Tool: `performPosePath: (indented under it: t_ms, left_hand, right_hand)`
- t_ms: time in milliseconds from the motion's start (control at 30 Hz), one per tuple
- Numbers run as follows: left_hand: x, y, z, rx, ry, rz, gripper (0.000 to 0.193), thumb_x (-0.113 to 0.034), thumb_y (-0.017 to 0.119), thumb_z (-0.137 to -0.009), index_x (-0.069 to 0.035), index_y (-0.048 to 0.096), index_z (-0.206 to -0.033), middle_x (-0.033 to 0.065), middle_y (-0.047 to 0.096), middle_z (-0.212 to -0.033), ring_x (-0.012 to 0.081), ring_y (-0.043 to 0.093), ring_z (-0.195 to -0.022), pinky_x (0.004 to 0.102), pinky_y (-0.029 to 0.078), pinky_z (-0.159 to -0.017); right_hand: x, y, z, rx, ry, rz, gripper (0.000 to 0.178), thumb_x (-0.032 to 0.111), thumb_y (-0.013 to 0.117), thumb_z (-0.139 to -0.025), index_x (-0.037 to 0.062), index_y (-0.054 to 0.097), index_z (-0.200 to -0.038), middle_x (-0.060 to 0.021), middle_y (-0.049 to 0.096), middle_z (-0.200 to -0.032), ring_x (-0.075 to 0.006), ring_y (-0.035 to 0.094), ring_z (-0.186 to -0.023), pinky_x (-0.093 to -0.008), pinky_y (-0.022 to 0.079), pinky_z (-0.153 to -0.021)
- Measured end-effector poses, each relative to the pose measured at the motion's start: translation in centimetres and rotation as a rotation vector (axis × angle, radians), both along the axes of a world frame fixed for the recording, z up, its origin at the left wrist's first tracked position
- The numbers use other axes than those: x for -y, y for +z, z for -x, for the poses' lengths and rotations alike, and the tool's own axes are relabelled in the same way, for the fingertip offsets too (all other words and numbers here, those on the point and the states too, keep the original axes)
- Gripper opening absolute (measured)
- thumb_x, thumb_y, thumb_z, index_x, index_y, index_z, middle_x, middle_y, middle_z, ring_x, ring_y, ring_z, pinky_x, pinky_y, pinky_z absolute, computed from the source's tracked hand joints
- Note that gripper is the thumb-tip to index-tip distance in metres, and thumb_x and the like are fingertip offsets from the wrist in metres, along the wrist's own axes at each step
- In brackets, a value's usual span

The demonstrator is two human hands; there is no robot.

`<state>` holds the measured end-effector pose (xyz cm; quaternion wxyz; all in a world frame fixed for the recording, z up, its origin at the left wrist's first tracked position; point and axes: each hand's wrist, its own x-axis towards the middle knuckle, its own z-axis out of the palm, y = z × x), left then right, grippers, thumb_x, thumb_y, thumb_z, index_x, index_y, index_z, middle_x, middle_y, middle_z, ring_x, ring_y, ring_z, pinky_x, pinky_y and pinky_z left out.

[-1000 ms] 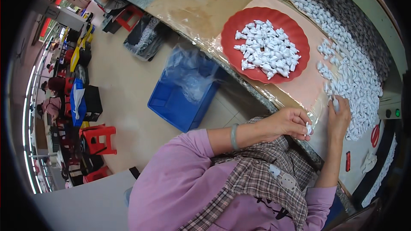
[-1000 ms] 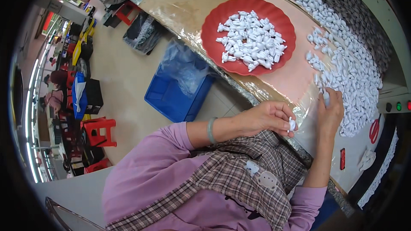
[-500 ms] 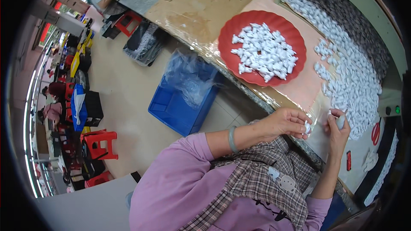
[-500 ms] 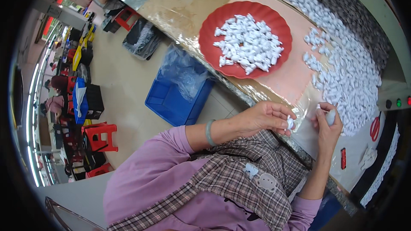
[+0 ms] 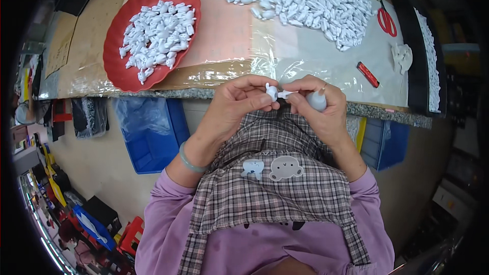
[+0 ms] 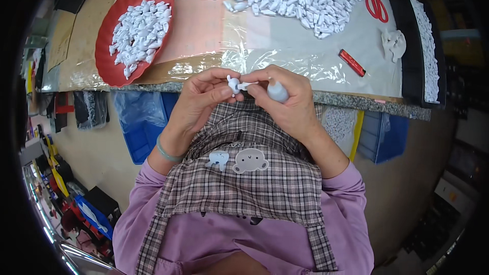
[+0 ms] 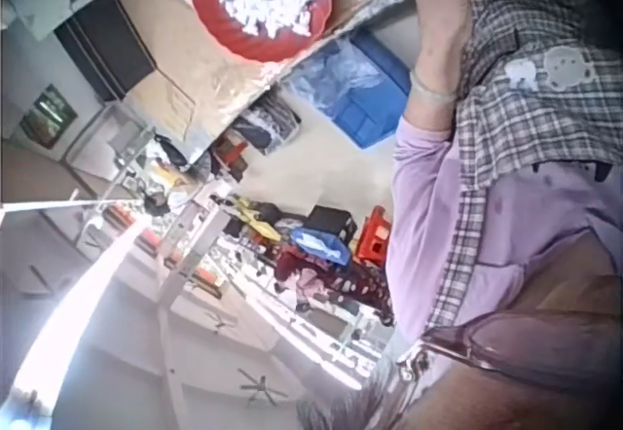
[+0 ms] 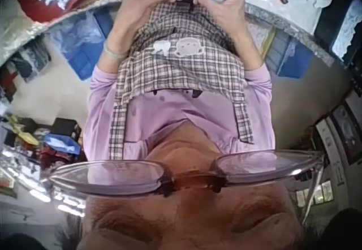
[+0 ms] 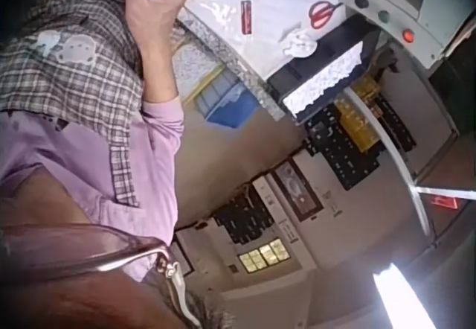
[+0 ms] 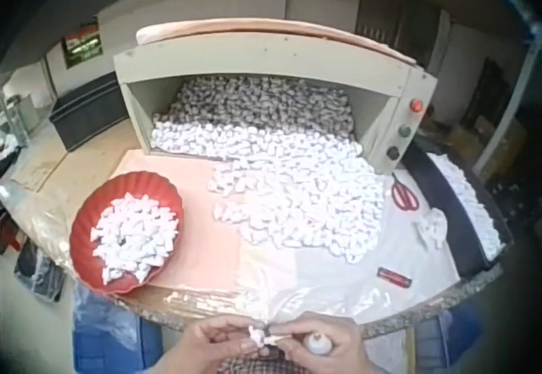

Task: Applying glue to small white plastic components and assembling them into larger units.

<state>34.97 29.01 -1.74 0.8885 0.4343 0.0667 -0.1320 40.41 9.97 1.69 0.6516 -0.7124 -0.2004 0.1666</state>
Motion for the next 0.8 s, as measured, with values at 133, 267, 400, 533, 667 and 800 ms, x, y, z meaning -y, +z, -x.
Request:
performPosePath:
  t_ms: [133,267,400,533,667,800]
  left_hand:
    - [0.5,0.0,0.1,0.017,0.015,-0.026,0.028,-0.001,0.065,-0.084,0.003,0.06,-0.111,0.0098,0.066,-0.098,0.0158,0.065,-0.089,0.025,0.053,-0.076]
    - [0.9,0.2,0.3,0.027,0.018,-0.069,0.027,-0.001,0.065,-0.084,0.002,0.06,-0.11,0.0101,0.065,-0.099,0.0169,0.065,-0.087,0.0264,0.054,-0.077]
    - [1.2,0.5,0.5,0.145,0.06,-0.181,0.028,0.006,0.065,-0.08,0.005,0.06,-0.108,0.0113,0.064,-0.099,0.0175,0.064,-0.088,0.0269,0.054,-0.08]
    - [1.3,0.7,0.6,0.35,0.086,-0.389,0.023,0.005,0.069,-0.078,0.003,0.065,-0.101,0.0061,0.061,-0.09,0.0138,0.063,-0.086,0.0239,0.054,-0.076]
    - [1.0,0.7,0.8,0.447,0.045,-0.534,0.025,0.009,0.068,-0.076,0.005,0.065,-0.101,0.014,0.063,-0.097,0.0179,0.063,-0.089,0.0264,0.053,-0.078]
    - [1.2,0.5,1.0,0.563,0.09,-0.678,0.024,0.006,0.069,-0.076,0.003,0.066,-0.1,0.0131,0.065,-0.095,0.0172,0.063,-0.085,0.0263,0.052,-0.073]
  right_hand:
    - [0.4,-0.3,0.7,0.11,-0.026,0.061,0.015,-0.006,0.064,-0.082,-0.0004,0.065,-0.095,-0.0065,0.065,-0.083,-0.0086,0.06,-0.064,-0.0201,0.048,-0.055]
    - [0.6,-0.7,0.8,0.164,-0.046,0.09,0.013,-0.006,0.066,-0.08,-0.0007,0.064,-0.092,-0.0074,0.065,-0.082,-0.0093,0.061,-0.063,-0.0209,0.048,-0.055]
    - [0.8,-1.1,1.0,0.337,-0.002,0.093,0.015,-0.007,0.068,-0.078,-0.0008,0.064,-0.09,-0.0097,0.065,-0.08,-0.0108,0.061,-0.063,-0.0222,0.048,-0.054]
    - [0.7,-1.8,1.4,0.44,-0.02,0.025,0.017,-0.007,0.07,-0.075,-0.0006,0.064,-0.089,-0.0111,0.065,-0.077,-0.0139,0.062,-0.064,-0.0242,0.048,-0.055]
    - [0.7,-2.1,1.9,0.632,-0.083,0.03,0.017,-0.003,0.073,-0.074,0.0002,0.064,-0.088,-0.0121,0.066,-0.076,-0.02,0.064,-0.066,-0.0262,0.049,-0.056]
    - [0.7,-2.8,2.1,0.791,-0.103,0.044,0.018,0.0,0.074,-0.074,0.0014,0.063,-0.089,-0.0121,0.066,-0.076,-0.0232,0.065,-0.065,-0.0278,0.05,-0.055]
